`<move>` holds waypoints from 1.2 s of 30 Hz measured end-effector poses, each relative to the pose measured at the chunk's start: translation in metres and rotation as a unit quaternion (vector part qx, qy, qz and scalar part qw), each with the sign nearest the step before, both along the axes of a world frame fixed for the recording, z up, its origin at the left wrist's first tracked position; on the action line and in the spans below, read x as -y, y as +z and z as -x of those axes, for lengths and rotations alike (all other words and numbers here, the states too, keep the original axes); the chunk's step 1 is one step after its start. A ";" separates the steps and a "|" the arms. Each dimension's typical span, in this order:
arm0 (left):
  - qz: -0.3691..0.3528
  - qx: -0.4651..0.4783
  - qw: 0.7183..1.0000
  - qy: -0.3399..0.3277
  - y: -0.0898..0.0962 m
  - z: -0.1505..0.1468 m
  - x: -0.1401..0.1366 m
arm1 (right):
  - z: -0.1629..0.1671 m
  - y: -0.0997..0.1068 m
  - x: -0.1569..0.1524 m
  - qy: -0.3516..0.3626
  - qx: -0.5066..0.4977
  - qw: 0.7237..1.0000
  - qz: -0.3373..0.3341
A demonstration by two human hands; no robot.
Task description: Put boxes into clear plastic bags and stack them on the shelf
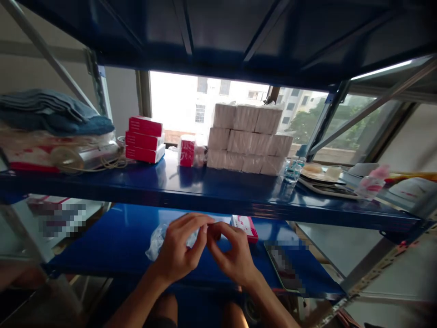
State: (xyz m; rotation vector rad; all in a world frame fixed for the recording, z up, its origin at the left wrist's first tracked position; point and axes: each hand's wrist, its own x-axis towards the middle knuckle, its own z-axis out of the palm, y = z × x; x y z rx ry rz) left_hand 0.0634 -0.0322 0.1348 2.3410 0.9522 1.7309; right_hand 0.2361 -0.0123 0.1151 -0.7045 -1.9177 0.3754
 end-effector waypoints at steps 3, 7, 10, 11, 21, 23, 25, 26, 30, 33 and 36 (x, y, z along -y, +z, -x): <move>-0.060 0.015 0.994 0.085 0.065 0.036 -0.014 | 0.025 0.070 -0.010 0.014 0.016 0.998 -0.060; 0.001 -0.023 0.983 0.182 0.117 0.077 -0.084 | 0.060 0.150 -0.069 -0.118 0.092 0.985 -0.081; 0.090 -0.062 0.963 0.246 0.122 0.097 -0.133 | 0.088 0.187 -0.118 -0.241 0.168 0.955 -0.043; 0.111 -0.071 0.957 0.258 0.120 0.101 -0.143 | 0.098 0.194 -0.131 -0.263 0.192 0.945 -0.030; 0.116 -0.042 0.953 0.277 0.106 0.109 -0.148 | 0.142 0.182 -0.149 -0.360 0.267 0.893 -0.036; 0.096 -0.010 0.957 0.275 0.108 0.110 -0.146 | 0.135 0.184 -0.140 -0.354 0.267 0.895 -0.038; 0.096 0.014 0.958 0.269 0.108 0.110 -0.148 | 0.129 0.187 -0.133 -0.347 0.264 0.899 -0.034; 0.112 0.020 0.958 0.264 0.107 0.110 -0.149 | 0.128 0.188 -0.131 -0.342 0.260 0.903 -0.033; 0.215 0.015 0.960 0.180 0.103 0.112 -0.158 | 0.141 0.186 -0.138 -0.305 0.251 0.919 -0.018; 0.252 -0.026 0.966 0.048 0.104 0.115 -0.154 | 0.153 0.183 -0.148 -0.315 0.256 0.913 0.023; 0.239 -0.043 0.970 -0.003 0.109 0.113 -0.141 | 0.150 0.182 -0.149 -0.331 0.255 0.908 0.023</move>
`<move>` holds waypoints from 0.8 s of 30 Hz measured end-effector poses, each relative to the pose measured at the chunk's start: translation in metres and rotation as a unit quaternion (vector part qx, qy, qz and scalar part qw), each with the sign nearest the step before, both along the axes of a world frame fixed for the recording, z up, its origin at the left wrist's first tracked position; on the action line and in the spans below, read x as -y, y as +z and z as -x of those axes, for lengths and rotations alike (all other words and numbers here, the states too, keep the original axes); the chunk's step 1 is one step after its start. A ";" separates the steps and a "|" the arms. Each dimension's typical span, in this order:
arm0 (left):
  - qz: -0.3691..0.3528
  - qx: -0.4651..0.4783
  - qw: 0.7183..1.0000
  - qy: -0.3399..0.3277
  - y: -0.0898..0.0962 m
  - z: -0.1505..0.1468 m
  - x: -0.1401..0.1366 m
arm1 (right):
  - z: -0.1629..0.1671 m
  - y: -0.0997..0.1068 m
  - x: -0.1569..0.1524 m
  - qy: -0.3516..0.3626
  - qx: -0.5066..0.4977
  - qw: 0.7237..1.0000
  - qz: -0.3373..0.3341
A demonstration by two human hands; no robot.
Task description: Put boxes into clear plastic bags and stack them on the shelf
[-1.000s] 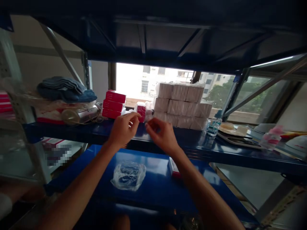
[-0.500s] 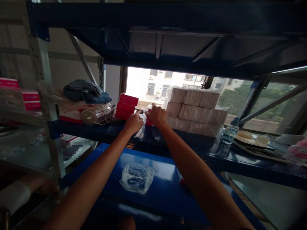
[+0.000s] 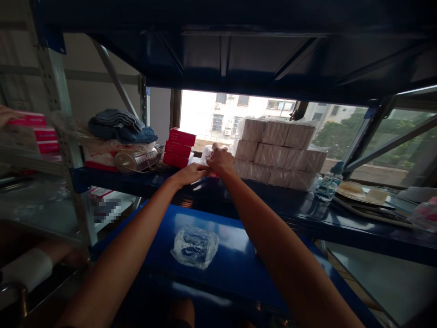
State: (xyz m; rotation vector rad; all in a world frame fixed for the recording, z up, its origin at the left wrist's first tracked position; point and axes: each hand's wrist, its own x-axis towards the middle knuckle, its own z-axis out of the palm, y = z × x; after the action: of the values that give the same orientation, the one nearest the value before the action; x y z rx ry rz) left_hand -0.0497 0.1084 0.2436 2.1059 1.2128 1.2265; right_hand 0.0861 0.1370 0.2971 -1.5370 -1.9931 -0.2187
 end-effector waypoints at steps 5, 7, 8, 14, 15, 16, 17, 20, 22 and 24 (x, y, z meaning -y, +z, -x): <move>-0.149 0.072 0.958 0.236 0.006 -0.004 0.013 | -0.039 -0.002 0.021 0.077 -0.024 0.997 -0.015; -0.195 0.064 0.962 0.178 0.005 -0.004 0.015 | -0.061 -0.007 0.032 0.129 -0.072 0.989 -0.019; -0.205 0.052 0.970 0.123 0.005 -0.004 0.017 | -0.072 -0.011 0.039 0.160 -0.111 0.981 -0.015; -0.237 -0.026 0.968 -0.072 0.002 -0.029 0.076 | -0.133 -0.039 0.102 0.316 -0.396 0.862 0.018; -0.243 -0.042 0.966 -0.074 0.001 -0.037 0.093 | -0.140 -0.044 0.116 0.313 -0.418 0.853 0.021; -0.256 -0.047 0.963 -0.073 -0.001 -0.044 0.111 | -0.147 -0.049 0.131 0.306 -0.435 0.847 0.030; -0.261 -0.047 0.962 -0.073 -0.004 -0.052 0.128 | -0.153 -0.055 0.146 0.297 -0.449 0.842 0.044; -0.229 -0.036 0.970 -0.081 -0.023 -0.070 0.172 | -0.168 -0.076 0.183 0.275 -0.475 0.831 0.094; -0.187 -0.016 0.979 -0.083 -0.043 -0.078 0.189 | -0.176 -0.096 0.197 0.261 -0.478 0.829 0.128; -0.134 0.009 0.987 -0.084 -0.069 -0.085 0.194 | -0.181 -0.122 0.200 0.241 -0.479 0.827 0.169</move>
State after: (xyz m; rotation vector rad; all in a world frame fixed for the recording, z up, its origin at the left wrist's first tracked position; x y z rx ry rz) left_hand 0.0349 -0.0857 0.1748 2.3269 0.8807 1.3909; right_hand 0.2675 -0.0627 0.1747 -0.9282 -1.5030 0.9760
